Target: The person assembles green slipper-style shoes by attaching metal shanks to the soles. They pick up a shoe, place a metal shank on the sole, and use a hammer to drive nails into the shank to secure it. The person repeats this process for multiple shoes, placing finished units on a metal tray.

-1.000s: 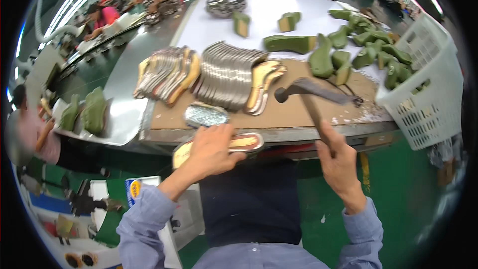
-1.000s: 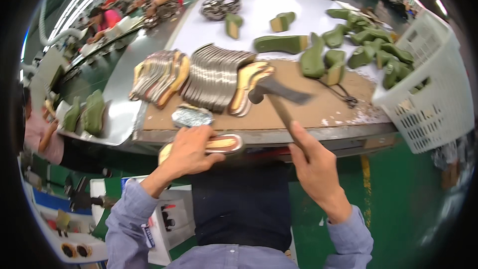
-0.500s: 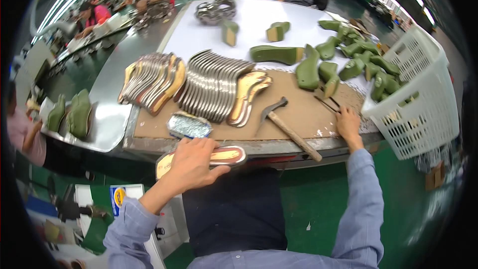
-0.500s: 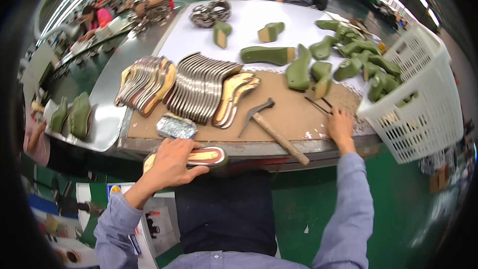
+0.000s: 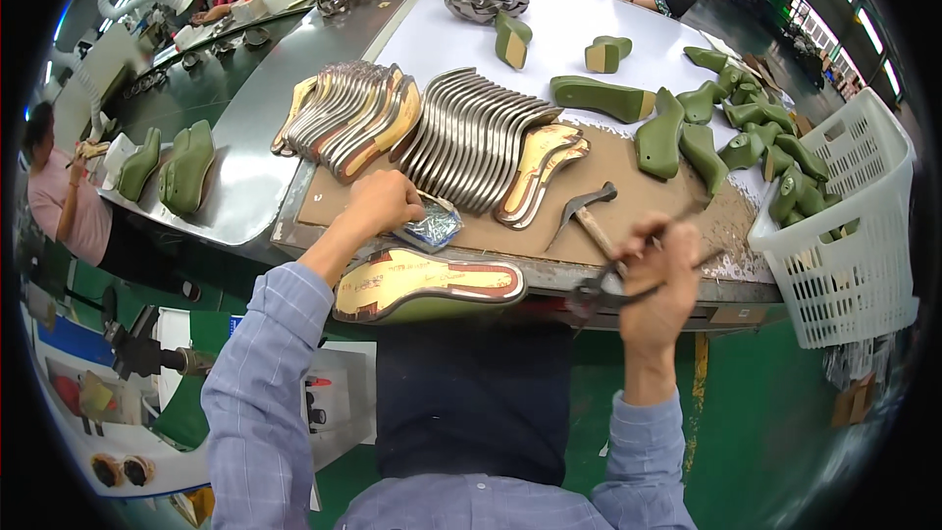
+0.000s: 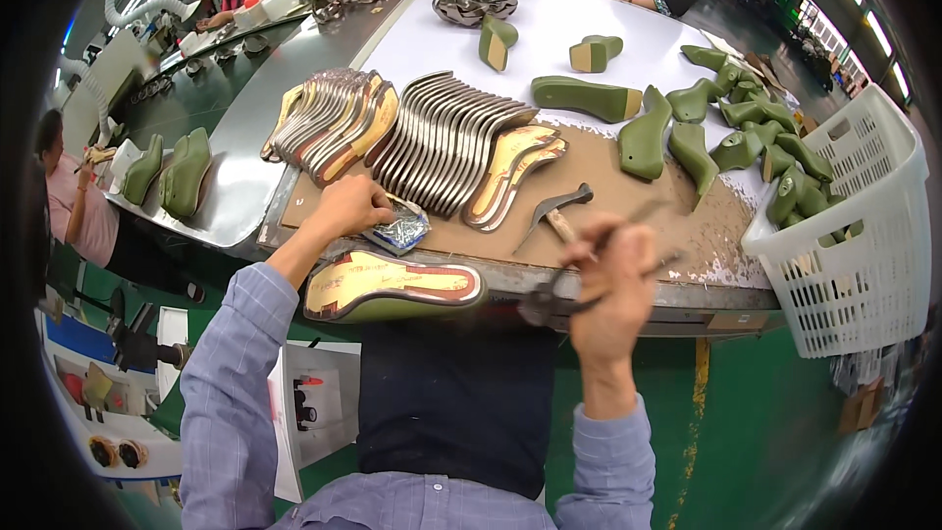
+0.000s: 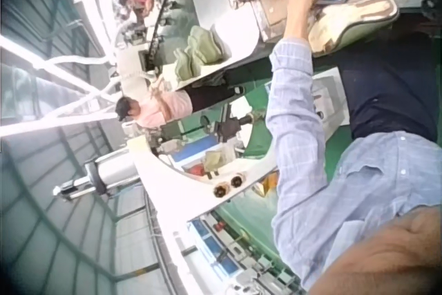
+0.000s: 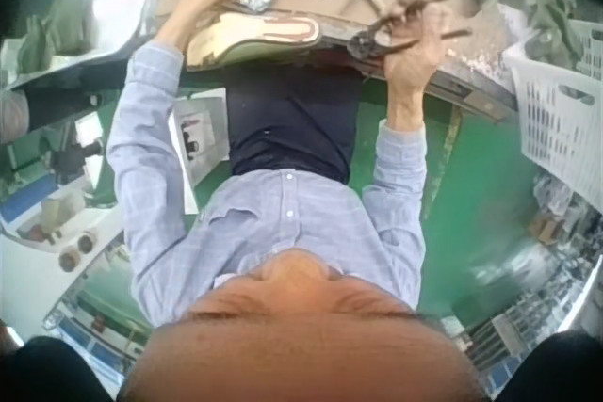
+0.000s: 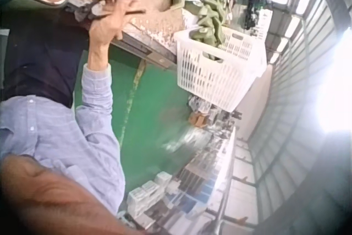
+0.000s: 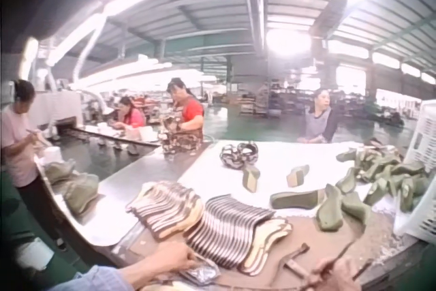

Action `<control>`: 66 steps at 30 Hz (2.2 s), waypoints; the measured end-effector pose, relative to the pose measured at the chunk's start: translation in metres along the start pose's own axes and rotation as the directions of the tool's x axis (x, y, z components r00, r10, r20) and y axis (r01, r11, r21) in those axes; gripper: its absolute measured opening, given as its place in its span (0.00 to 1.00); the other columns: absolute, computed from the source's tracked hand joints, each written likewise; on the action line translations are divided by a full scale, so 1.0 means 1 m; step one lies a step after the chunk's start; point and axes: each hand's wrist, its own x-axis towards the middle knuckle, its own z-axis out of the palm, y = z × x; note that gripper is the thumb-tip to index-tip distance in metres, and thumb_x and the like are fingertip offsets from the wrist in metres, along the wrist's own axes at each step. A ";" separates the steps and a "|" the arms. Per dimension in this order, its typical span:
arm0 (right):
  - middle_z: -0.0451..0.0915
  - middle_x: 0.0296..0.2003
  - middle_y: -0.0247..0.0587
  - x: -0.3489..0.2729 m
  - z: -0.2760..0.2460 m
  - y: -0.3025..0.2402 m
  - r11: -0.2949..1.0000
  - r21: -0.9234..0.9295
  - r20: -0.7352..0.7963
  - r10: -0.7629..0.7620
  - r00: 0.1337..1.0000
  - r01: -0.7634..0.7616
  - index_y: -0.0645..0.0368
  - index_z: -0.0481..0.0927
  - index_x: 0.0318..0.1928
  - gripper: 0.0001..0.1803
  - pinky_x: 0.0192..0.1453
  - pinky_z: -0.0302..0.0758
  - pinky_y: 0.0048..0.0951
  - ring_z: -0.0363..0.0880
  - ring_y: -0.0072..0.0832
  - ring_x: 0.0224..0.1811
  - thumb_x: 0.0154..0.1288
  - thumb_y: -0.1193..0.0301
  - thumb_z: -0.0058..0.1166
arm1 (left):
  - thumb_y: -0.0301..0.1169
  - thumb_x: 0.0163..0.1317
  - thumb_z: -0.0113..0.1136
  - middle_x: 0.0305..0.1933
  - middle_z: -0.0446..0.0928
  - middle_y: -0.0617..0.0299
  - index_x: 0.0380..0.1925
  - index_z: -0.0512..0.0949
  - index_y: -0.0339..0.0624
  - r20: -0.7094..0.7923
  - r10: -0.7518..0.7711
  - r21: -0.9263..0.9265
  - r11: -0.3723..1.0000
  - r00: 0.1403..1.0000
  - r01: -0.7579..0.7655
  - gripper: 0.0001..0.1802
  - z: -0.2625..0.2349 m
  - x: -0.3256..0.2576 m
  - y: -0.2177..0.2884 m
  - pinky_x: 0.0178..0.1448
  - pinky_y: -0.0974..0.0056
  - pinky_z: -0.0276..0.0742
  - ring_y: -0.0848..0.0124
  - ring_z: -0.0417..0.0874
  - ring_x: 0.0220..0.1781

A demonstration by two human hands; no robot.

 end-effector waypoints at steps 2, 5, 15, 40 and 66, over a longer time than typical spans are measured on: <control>0.77 0.41 0.46 0.009 0.031 0.014 0.997 0.059 0.084 -0.048 0.995 0.043 0.60 0.66 0.44 0.07 0.47 0.72 0.31 0.72 0.25 0.38 0.73 0.70 0.44 | 0.42 0.52 0.73 0.35 0.88 0.55 0.36 0.90 0.50 -0.058 0.034 -0.049 0.998 0.998 -0.037 0.14 0.006 0.001 0.000 0.50 0.53 0.81 0.56 0.88 0.41; 0.78 0.49 0.55 0.018 0.047 0.042 0.995 0.016 0.210 -0.101 0.972 0.100 0.59 0.61 0.48 0.13 0.47 0.71 0.31 0.70 0.24 0.39 0.62 0.77 0.39 | 0.42 0.52 0.73 0.36 0.88 0.55 0.36 0.90 0.49 -0.106 0.057 -0.097 0.993 0.993 -0.067 0.14 0.011 0.003 0.001 0.49 0.53 0.81 0.55 0.88 0.41; 0.69 0.64 0.54 0.012 0.068 0.052 0.944 -0.221 0.559 -0.085 0.825 0.247 0.70 0.63 0.65 0.32 0.60 0.70 0.38 0.72 0.32 0.54 0.59 0.71 0.39 | 0.42 0.53 0.74 0.34 0.88 0.56 0.35 0.90 0.51 -0.086 0.094 -0.091 0.991 0.992 -0.102 0.12 0.006 -0.007 0.008 0.48 0.55 0.81 0.57 0.88 0.39; 0.77 0.44 0.47 0.042 -0.073 0.031 0.945 -0.243 -0.072 -0.242 0.968 0.218 0.59 0.68 0.49 0.12 0.49 0.76 0.39 0.77 0.39 0.41 0.66 0.70 0.47 | 0.26 0.64 0.67 0.38 0.87 0.55 0.39 0.84 0.33 -0.352 0.175 -0.687 0.619 0.920 -0.381 0.07 0.017 -0.098 0.095 0.48 0.64 0.81 0.68 0.88 0.41; 0.71 0.25 0.35 -0.060 -0.047 -0.062 0.639 -0.747 0.337 0.124 0.933 0.185 0.60 0.64 0.73 0.26 0.28 0.67 0.21 0.66 0.17 0.22 0.77 0.78 0.45 | 0.37 0.61 0.69 0.42 0.86 0.64 0.36 0.87 0.45 -0.095 0.302 -0.382 0.869 0.949 -0.315 0.09 0.011 -0.098 0.101 0.47 0.61 0.79 0.60 0.86 0.42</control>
